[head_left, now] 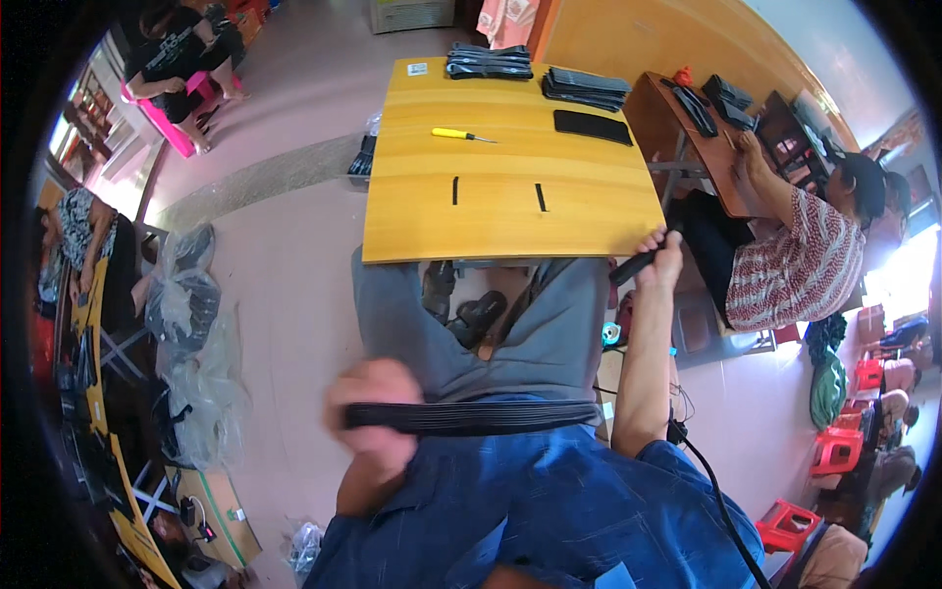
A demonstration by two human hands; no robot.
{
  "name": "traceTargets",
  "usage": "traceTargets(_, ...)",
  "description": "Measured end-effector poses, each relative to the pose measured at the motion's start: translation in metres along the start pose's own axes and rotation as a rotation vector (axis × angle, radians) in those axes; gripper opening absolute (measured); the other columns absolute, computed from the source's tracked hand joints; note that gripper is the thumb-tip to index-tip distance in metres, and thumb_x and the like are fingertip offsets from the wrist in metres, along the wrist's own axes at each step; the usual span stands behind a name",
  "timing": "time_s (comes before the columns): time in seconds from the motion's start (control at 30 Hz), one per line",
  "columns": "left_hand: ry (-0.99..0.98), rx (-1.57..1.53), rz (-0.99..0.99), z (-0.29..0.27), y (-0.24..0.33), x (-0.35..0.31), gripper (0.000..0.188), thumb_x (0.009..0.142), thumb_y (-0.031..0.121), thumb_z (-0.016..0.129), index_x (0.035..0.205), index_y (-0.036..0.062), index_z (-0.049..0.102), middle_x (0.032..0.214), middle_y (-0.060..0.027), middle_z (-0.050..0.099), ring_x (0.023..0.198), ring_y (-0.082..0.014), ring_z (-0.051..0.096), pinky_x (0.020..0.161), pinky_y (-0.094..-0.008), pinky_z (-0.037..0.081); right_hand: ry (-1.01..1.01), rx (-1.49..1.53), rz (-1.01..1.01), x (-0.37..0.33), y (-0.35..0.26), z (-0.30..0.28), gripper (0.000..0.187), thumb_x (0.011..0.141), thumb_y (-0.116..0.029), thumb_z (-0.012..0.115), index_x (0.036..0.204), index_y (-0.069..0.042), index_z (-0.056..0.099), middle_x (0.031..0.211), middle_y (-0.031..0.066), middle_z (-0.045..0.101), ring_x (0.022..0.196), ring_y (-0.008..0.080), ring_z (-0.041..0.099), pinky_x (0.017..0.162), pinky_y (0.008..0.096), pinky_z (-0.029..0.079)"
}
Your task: Assembling and inspecting black Velcro textile straps by attaching components and using a small tool for precision adjustment.
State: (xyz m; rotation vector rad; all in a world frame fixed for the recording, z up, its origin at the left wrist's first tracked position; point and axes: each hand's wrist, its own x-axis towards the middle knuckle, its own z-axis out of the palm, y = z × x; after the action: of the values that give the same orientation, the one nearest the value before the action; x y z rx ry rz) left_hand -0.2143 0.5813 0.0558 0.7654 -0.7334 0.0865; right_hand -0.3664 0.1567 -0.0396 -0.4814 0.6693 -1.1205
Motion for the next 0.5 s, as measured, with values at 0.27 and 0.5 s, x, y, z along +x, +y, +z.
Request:
traceTargets(0.27, 0.289, 0.329, -0.389, -0.038, -0.018, 0.031, 0.047, 0.11, 0.045, 0.044, 0.098, 0.0017, 0.057, 0.07, -0.0042, 0.057, 0.052, -0.01, 0.048, 0.05, -0.0242, 0.04, -0.059, -0.825, -0.408, 0.011, -0.026, 0.017, 0.028, 0.107, -0.03, 0.05, 0.116, -0.005, 0.062, 0.089, 0.0014, 0.062, 0.07, 0.0095, 0.057, 0.06, 0.0269, 0.046)
traceTargets(0.5, 0.094, 0.311, -0.646, -0.015, -0.045, -0.006, 0.027, 0.108, 0.027, 0.055, 0.106, 0.0009, 0.062, 0.075, -0.0031, 0.061, 0.059, -0.0089, 0.054, 0.055, -0.0228, 0.044, -0.511, -1.693, -0.971, 0.03, 0.013, 0.075, 0.022, 0.095, -0.019, 0.067, 0.112, -0.005, 0.068, 0.102, 0.0196, 0.068, 0.094, 0.0408, 0.067, 0.081, 0.0464, 0.054)
